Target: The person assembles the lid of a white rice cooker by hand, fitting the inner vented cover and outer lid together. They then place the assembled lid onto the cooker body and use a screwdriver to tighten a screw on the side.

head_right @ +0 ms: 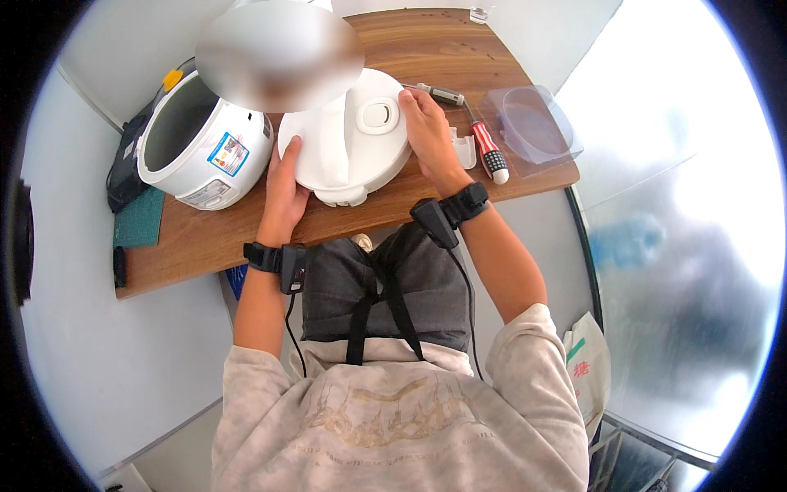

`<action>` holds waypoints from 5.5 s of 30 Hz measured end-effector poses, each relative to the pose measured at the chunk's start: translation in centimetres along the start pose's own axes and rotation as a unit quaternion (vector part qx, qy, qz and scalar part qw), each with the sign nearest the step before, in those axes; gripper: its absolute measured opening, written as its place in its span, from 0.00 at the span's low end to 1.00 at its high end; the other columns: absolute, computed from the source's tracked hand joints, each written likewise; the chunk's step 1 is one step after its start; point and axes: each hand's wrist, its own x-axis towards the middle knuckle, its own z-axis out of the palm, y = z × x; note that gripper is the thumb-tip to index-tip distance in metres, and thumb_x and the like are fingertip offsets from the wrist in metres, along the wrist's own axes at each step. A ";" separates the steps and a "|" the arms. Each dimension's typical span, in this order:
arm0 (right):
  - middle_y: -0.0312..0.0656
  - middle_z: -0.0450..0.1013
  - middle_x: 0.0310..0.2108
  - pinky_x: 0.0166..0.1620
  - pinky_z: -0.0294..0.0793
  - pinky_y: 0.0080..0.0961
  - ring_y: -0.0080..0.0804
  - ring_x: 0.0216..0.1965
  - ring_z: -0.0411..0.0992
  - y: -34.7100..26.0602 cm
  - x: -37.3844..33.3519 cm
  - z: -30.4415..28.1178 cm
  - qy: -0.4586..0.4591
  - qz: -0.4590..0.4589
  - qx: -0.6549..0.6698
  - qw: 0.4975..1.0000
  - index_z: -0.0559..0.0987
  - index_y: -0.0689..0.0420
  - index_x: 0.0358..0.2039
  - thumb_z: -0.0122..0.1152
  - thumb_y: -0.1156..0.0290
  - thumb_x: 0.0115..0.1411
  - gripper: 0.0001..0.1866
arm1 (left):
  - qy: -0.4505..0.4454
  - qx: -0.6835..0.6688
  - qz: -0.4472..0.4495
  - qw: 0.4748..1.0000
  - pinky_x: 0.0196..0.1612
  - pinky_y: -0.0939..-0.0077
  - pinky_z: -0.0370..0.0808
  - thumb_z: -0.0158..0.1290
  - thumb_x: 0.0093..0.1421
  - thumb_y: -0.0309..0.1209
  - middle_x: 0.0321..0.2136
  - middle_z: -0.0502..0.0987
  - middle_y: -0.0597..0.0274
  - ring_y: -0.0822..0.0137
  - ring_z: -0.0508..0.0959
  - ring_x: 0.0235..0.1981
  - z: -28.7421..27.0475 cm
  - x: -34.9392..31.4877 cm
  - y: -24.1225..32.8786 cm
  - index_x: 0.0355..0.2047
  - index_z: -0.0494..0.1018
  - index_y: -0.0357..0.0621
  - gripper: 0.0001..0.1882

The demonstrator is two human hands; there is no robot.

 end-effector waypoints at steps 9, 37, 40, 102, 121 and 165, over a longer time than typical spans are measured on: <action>0.41 0.76 0.41 0.48 0.68 0.22 0.24 0.43 0.70 -0.1 -0.1 -0.3 0.042 0.007 -0.034 0.998 0.74 0.67 0.50 0.49 0.61 0.69 0.21 | 0.004 0.070 0.027 0.997 0.58 0.66 0.71 0.49 0.68 0.44 0.59 0.67 0.55 0.62 0.69 0.59 1.0 -0.5 0.0 0.67 0.55 0.46 0.31; 0.48 0.77 0.44 0.50 0.70 0.28 0.32 0.45 0.73 2.1 0.8 -0.9 0.046 0.002 -0.107 0.993 0.74 0.64 0.50 0.49 0.61 0.70 0.19 | 0.034 0.453 0.043 0.890 0.29 0.70 0.77 0.50 0.65 0.52 0.30 0.80 0.50 0.63 0.81 0.27 0.1 -0.7 2.1 0.44 0.75 0.27 0.31; 0.48 0.78 0.43 0.49 0.71 0.30 0.34 0.44 0.74 2.4 1.1 -0.2 0.038 0.000 -0.121 0.992 0.75 0.63 0.51 0.49 0.60 0.70 0.19 | 0.027 0.551 0.113 0.826 0.23 0.69 0.74 0.49 0.65 0.53 0.25 0.79 0.50 0.62 0.78 0.19 -2.9 1.1 1.2 0.40 0.75 0.26 0.33; 0.45 0.77 0.35 0.43 0.71 0.27 0.30 0.36 0.73 2.1 0.6 -1.3 0.011 -0.052 -0.239 0.969 0.76 0.58 0.49 0.49 0.69 0.68 0.13 | -0.060 0.476 0.212 0.851 0.42 0.77 0.74 0.56 0.64 0.45 0.44 0.77 0.58 0.68 0.74 0.38 -3.3 -3.1 0.8 0.56 0.73 0.47 0.24; 0.43 0.70 0.32 0.30 0.75 0.33 0.40 0.31 0.75 -2.6 -11.0 -1.1 -0.094 -0.362 -0.464 0.803 0.75 0.59 0.39 0.60 0.75 0.57 0.09 | -0.115 0.543 0.185 0.811 0.54 0.66 0.75 0.63 0.54 0.24 0.64 0.60 0.49 0.54 0.70 0.57 -3.1 -5.2 1.9 0.59 0.66 0.51 0.32; 0.37 0.68 0.23 0.26 0.74 0.29 0.33 0.23 0.75 -0.4 -12.8 2.2 -0.149 -0.397 -0.569 0.705 0.74 0.56 0.31 0.62 0.71 0.56 0.05 | -0.052 0.526 0.239 0.814 0.48 0.71 0.78 0.61 0.58 0.27 0.61 0.64 0.49 0.59 0.76 0.48 -3.3 -4.3 0.3 0.55 0.70 0.45 0.24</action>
